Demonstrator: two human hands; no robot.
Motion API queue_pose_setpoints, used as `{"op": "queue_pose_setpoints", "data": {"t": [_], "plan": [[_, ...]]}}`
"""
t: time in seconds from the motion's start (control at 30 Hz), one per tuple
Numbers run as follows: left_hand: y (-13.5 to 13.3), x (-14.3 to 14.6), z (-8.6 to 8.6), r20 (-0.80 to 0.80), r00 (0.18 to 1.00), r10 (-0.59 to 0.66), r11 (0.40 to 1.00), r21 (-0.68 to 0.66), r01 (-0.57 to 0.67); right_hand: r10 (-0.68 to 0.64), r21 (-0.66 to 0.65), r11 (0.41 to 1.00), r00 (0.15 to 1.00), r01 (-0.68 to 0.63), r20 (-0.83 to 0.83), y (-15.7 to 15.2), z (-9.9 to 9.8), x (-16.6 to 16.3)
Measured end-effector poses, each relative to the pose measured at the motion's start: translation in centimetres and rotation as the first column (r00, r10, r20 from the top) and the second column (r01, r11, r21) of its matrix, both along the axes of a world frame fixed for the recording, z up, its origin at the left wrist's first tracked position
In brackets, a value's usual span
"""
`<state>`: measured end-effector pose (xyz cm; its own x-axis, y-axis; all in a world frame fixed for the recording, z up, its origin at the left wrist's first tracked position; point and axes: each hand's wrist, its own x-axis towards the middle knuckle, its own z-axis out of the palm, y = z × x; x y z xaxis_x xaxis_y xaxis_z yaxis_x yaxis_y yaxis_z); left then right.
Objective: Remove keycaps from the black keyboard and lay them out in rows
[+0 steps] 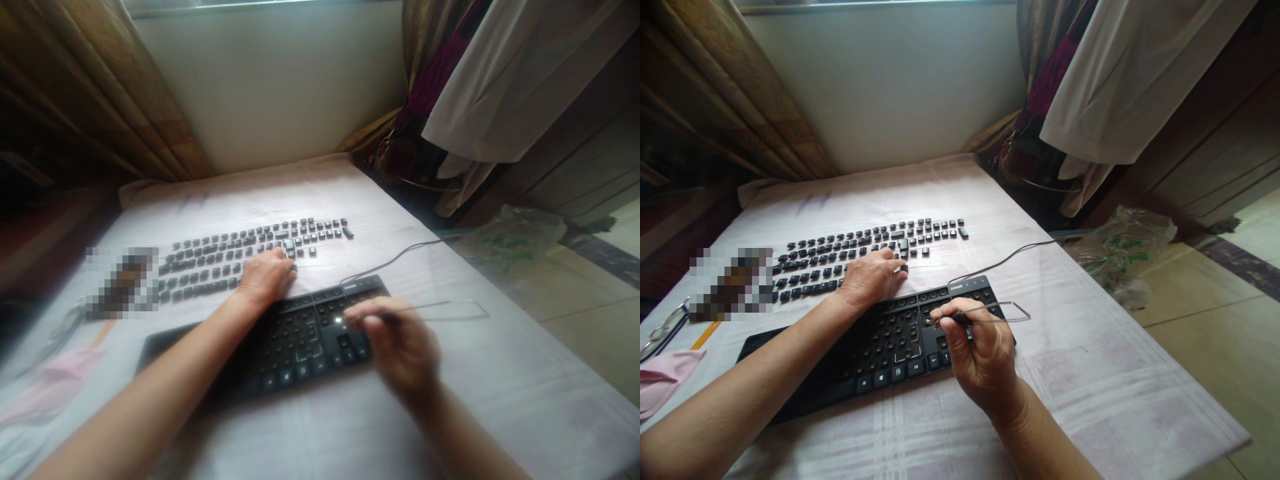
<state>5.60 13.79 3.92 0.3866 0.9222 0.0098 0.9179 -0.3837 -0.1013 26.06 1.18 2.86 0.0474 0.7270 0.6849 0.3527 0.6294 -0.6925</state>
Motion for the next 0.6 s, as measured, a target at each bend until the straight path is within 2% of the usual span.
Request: {"op": "queue_pose_setpoints", "data": {"t": [0.13, 0.23, 0.37, 0.6], "plan": [[0.0, -1.8, 0.7, 0.015, 0.999, 0.038, 0.998, 0.042, -0.039, -0.014, 0.009, 1.0, 1.0, 0.013, 0.004, 0.0, 0.2, 0.1], [0.4, -3.9, 1.6, 0.021, 0.993, 0.115, 0.99, 0.081, -0.117, -0.016, 0.022, 1.0, 1.0, 0.016, 0.006, 0.1, 0.4, 0.0], [1.3, -6.1, 2.1, -0.001, 0.987, 0.158, 0.985, 0.074, -0.158, -0.031, 0.025, 0.999, 0.999, 0.03, 0.018, 0.1, 0.6, -0.1], [2.3, -5.7, 1.7, -0.048, 0.993, 0.107, 0.994, 0.023, -0.106, -0.055, 0.019, 0.998, 0.997, 0.054, 0.059, 0.2, 0.4, 0.1]]}}
